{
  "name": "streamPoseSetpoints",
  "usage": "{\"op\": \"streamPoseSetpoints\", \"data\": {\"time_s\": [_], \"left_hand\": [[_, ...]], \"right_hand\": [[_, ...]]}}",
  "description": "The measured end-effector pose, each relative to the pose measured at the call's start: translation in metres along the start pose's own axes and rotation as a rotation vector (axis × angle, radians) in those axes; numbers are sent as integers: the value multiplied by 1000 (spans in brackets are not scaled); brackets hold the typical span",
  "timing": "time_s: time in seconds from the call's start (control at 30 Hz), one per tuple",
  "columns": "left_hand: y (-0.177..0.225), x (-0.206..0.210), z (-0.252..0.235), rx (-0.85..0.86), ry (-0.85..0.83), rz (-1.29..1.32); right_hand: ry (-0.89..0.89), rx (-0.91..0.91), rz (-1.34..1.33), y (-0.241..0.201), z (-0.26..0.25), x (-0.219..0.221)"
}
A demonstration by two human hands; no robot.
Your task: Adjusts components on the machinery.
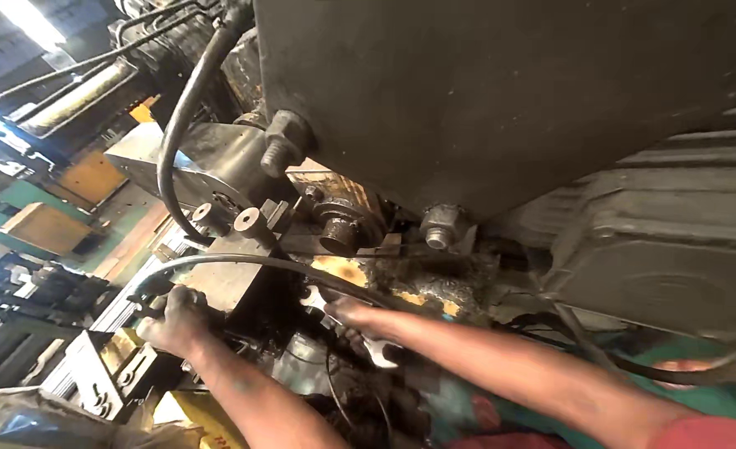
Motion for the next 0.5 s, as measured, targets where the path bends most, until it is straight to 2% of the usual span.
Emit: {"op": "streamPoseSetpoints", "data": {"time_s": [0.17,0.23,0.3,0.33,0.4,0.43,0.5], "left_hand": [[-1,-1,-2,22,-29,13],[-2,-1,-2,26,-29,21],[-4,-2,-2,31,-13,31],[-4,-2,-2,28,-1,44],[-2,-1,-2,11,-2,44],[-1,-1,-3,4,-16,28],[-2,-2,-2,2,-28,-4]], "right_hand": [[13,93,200,-32,-24,-17],[52,73,314,-38,-26,-15],[-9,-6,402,-18,-6,11],[-104,-19,482,1,6,24],[-287,60,549,41,29,45],[-306,98,498,54,31,49],[-213,118,348,51,22,32]]}}
Point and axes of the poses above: each hand's wrist, its own z-axis away from the middle knuckle, its own x-axis out of the palm, y = z × x, the point moved 3 cm from there along -z, towards the middle knuckle, and after that the axes turned 15 degrees about -y, right-handed, at the moved point
